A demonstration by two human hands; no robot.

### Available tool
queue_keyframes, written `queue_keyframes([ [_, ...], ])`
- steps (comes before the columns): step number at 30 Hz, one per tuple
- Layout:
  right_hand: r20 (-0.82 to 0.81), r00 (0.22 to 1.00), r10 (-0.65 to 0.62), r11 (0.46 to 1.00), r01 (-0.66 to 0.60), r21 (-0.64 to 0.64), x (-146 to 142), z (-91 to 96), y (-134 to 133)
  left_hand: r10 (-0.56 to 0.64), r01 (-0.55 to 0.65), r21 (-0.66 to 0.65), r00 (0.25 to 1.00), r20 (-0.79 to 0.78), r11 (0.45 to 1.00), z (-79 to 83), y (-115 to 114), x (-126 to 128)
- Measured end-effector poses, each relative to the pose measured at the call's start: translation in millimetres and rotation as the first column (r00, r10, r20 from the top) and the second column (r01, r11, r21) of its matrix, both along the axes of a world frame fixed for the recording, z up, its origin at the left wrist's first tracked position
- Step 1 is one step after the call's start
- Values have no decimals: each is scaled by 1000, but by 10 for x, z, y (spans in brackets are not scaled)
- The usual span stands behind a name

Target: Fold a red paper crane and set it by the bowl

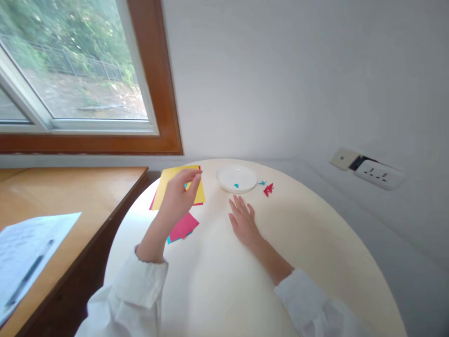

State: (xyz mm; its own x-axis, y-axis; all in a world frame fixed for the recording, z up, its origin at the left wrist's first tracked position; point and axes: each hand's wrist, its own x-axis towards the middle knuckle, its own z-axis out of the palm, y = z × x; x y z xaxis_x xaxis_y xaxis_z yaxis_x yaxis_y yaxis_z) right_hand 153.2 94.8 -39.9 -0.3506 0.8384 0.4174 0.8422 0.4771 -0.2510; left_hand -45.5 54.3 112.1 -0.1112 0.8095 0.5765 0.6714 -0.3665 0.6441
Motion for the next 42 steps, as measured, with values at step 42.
queue_keyframes([
  [42, 87, 989, -119, 973, 134, -190, 87, 8, -837, 205, -231, -145, 963, -176, 962, -1342, -469, -550],
])
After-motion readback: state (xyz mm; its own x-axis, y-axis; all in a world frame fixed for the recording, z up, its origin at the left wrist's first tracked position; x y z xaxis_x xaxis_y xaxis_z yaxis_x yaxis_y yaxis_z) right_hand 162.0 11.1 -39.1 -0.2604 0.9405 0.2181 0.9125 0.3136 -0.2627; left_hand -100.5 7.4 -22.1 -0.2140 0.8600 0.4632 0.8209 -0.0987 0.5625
